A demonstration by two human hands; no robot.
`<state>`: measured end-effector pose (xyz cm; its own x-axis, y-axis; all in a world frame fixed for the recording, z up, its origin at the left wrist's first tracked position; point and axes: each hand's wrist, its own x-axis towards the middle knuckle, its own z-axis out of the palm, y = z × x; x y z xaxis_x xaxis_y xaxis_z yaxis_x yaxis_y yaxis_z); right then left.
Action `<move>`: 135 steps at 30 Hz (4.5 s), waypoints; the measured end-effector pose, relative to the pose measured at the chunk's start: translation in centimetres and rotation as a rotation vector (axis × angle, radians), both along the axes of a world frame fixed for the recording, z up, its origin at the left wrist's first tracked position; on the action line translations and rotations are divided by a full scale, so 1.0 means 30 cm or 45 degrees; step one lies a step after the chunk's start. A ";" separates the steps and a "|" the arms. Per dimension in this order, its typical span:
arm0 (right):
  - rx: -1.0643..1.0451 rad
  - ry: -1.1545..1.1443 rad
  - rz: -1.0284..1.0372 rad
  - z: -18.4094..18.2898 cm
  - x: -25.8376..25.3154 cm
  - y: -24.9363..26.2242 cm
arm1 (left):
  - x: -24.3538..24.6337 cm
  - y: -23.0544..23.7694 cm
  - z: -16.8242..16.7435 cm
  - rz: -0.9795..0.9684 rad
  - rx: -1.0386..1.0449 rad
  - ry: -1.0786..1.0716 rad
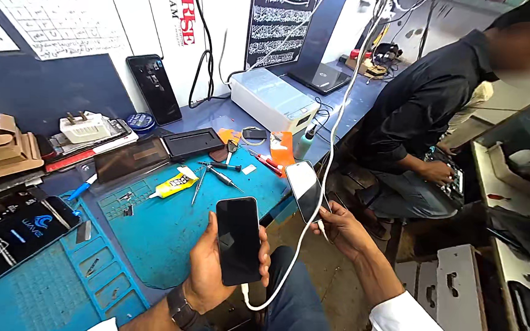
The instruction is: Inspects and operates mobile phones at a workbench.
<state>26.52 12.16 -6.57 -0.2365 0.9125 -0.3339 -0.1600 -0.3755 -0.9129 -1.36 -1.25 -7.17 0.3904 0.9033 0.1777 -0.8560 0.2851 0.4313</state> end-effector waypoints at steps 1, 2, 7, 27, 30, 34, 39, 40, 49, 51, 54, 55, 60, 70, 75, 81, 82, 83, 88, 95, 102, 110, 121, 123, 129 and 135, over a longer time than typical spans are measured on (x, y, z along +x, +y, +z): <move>-0.001 -0.005 -0.064 -0.011 0.017 -0.005 | 0.000 -0.001 -0.002 0.004 -0.004 0.008; 0.002 -0.017 -0.144 -0.024 0.032 -0.008 | 0.000 -0.002 -0.002 0.007 -0.010 0.014; 0.045 -0.007 -0.635 -0.070 0.084 -0.107 | -0.002 -0.010 0.006 0.070 -0.061 0.064; 0.234 0.441 -0.438 0.072 0.058 -0.356 | -0.078 -0.078 0.131 0.930 -0.803 0.584; 0.256 0.460 -0.338 0.052 0.038 -0.375 | -0.091 -0.101 0.116 1.001 -0.815 0.550; 0.298 0.487 -0.227 0.046 0.039 -0.394 | -0.083 -0.125 0.144 1.119 -0.818 0.549; 0.310 0.496 -0.180 0.037 0.040 -0.418 | -0.081 -0.172 0.156 1.171 -0.847 0.533; 0.307 0.495 -0.175 0.034 0.040 -0.421 | -0.078 -0.182 0.157 1.182 -0.831 0.566; 0.340 0.518 -0.060 0.030 0.021 -0.463 | 0.005 -0.277 0.108 1.570 -0.581 1.108; 0.354 0.499 0.000 0.024 0.020 -0.472 | 0.056 -0.286 0.088 1.516 -0.248 1.332; 0.376 0.476 0.105 0.012 0.016 -0.480 | 0.147 -0.252 0.085 1.195 0.228 1.517; 0.377 0.468 0.131 0.011 0.015 -0.483 | 0.177 -0.237 0.081 1.122 0.312 1.551; 0.365 0.477 0.258 0.019 0.035 -0.499 | 0.258 -0.204 -0.001 1.164 0.266 1.456; 0.215 0.935 0.456 0.019 0.115 -0.475 | 0.192 -0.313 -0.490 0.027 -0.499 1.623; 0.183 1.061 0.534 0.013 0.084 -0.486 | 0.113 -0.207 -0.510 0.689 -0.829 0.986; 0.206 0.940 0.489 -0.038 0.085 -0.503 | 0.057 -0.117 -0.635 0.856 -0.979 0.896; 0.239 0.886 0.468 -0.051 0.078 -0.511 | 0.089 -0.138 -0.673 0.775 -1.006 0.965; 0.267 0.821 0.434 -0.064 0.067 -0.523 | 0.124 -0.167 -0.713 0.691 -1.030 1.014; 0.318 0.558 0.339 -0.095 0.014 -0.572 | 0.200 -0.230 -0.794 0.184 -0.810 1.502; 0.301 0.523 0.279 -0.069 -0.012 -0.586 | 0.175 -0.207 -0.799 0.253 -0.816 1.612; 0.222 0.600 0.217 -0.070 -0.025 -0.607 | 0.189 -0.209 -0.797 0.191 -0.724 1.662; 0.245 0.515 0.237 -0.092 -0.041 -0.607 | 0.183 -0.200 -0.813 0.186 -0.743 1.643; 0.231 0.320 0.142 -0.108 -0.089 -0.601 | 0.178 -0.192 -0.840 0.175 -0.769 1.607; 0.237 0.327 0.142 -0.114 -0.095 -0.600 | 0.177 -0.189 -0.843 0.164 -0.761 1.612; 0.247 0.353 0.177 -0.117 -0.102 -0.599 | 0.171 -0.189 -0.851 0.161 -0.750 1.606; 0.264 0.358 0.197 -0.115 -0.106 -0.603 | 0.174 -0.193 -0.835 0.173 -0.740 1.602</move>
<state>23.34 -5.93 -10.01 -0.4330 0.9001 -0.0484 -0.3712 -0.2270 -0.9004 3.87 -7.03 -32.22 -0.0899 0.7691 -0.6327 -0.0211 0.6337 0.7733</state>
